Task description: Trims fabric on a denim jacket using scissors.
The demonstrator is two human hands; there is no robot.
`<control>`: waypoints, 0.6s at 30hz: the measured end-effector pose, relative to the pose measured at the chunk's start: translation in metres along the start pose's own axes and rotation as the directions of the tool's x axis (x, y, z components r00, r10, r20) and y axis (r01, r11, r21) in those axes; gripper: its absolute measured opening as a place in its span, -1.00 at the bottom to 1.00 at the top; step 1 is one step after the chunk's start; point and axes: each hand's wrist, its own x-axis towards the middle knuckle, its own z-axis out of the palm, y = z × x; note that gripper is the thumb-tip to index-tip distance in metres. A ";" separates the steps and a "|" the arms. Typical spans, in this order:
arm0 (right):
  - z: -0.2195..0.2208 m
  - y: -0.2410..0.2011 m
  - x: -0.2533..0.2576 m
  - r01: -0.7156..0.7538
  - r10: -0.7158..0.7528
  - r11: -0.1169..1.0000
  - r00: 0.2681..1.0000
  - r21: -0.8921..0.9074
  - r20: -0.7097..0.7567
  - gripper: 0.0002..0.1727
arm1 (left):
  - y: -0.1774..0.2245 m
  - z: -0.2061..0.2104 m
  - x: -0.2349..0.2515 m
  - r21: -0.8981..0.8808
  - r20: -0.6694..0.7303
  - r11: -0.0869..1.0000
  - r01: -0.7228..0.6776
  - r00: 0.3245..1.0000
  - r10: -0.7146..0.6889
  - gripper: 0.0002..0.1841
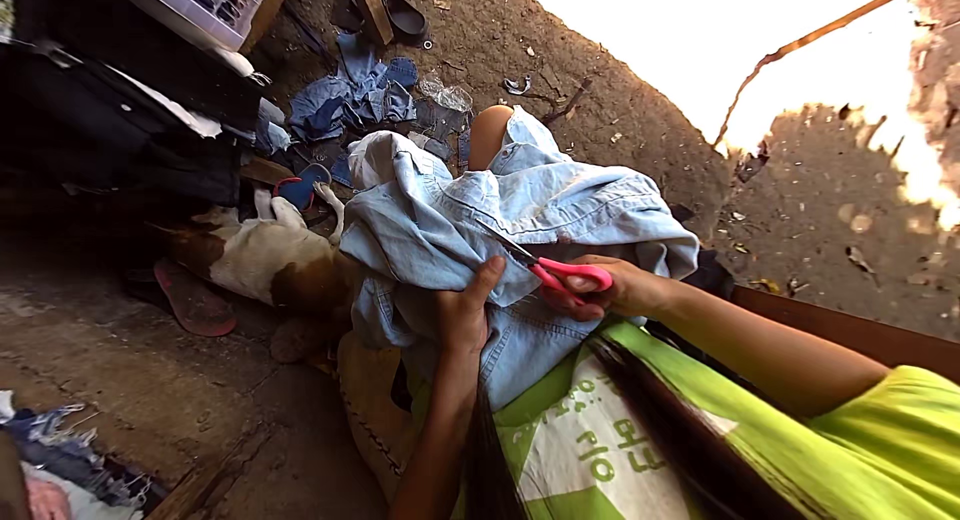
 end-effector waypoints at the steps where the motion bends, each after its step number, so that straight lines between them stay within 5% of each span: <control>1: 0.002 0.000 -0.001 -0.009 0.009 1.000 1.000 -0.015 0.003 -0.54 | -0.001 0.000 0.000 0.002 0.008 1.000 0.006 1.000 -0.006 -0.51; 18: 0.013 0.018 -0.006 0.120 -0.122 0.992 0.988 -0.034 -0.090 -0.51 | -0.015 0.010 -0.007 0.123 0.082 0.992 -0.037 0.996 0.027 -0.58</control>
